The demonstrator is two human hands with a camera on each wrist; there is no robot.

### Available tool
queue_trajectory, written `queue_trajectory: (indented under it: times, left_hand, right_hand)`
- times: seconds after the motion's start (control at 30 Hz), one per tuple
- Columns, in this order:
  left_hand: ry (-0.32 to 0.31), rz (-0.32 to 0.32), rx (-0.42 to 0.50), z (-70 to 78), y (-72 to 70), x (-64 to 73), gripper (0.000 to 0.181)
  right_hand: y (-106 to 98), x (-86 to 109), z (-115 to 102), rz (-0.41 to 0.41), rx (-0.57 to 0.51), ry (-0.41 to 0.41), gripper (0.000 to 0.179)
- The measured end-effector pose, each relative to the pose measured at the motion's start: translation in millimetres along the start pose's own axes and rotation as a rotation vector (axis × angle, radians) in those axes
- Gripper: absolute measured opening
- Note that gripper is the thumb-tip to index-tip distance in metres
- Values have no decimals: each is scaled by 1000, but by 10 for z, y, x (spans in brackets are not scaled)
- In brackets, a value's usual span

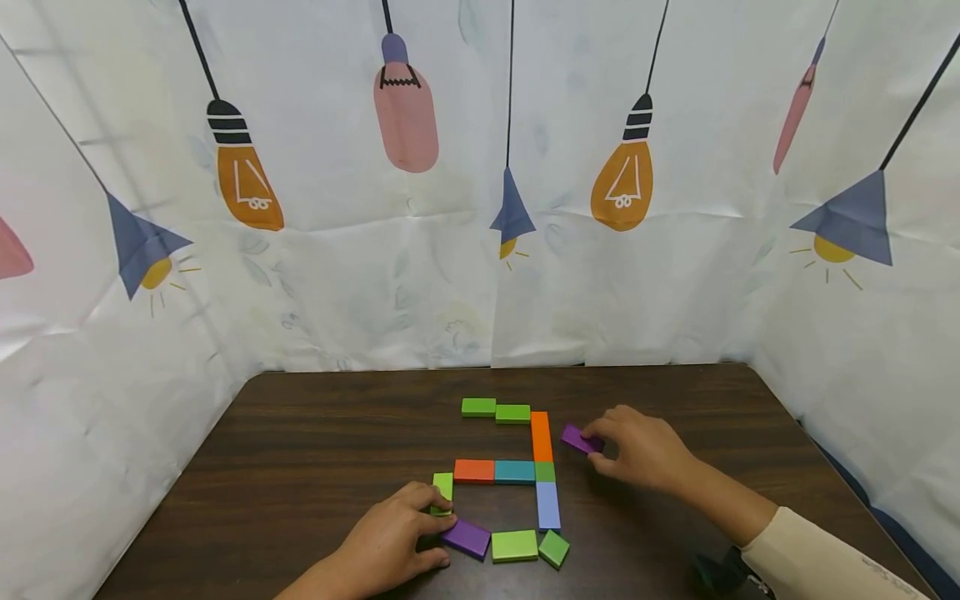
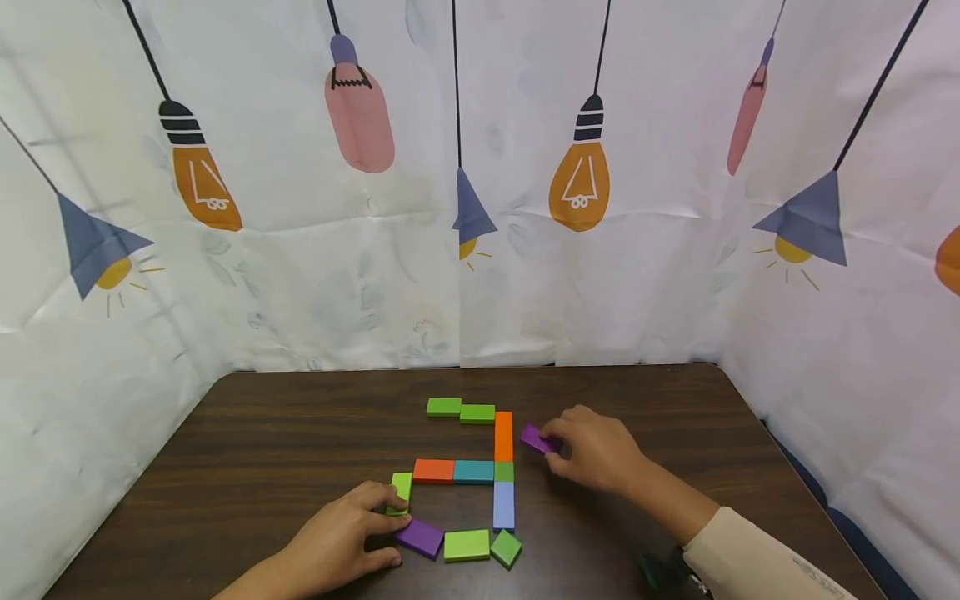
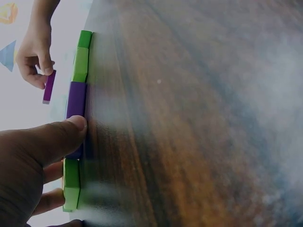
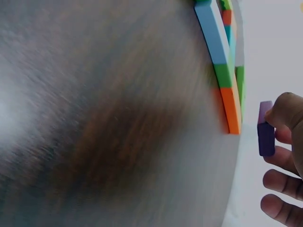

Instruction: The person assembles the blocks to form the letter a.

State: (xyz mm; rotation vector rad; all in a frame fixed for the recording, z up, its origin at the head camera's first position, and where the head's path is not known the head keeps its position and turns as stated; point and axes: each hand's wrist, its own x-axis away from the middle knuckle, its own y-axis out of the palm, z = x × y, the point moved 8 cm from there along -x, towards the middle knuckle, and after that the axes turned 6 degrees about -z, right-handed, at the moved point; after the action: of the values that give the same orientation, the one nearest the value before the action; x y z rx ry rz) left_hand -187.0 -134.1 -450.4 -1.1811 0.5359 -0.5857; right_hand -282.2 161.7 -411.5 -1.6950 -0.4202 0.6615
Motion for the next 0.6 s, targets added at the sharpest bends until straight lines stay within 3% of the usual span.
queue_trajectory:
  times: [0.6]
  left_hand:
    - [-9,-16,-2,-21,15,1,42]
  right_hand:
    - [-54,357,-319,41,-52,-107,26]
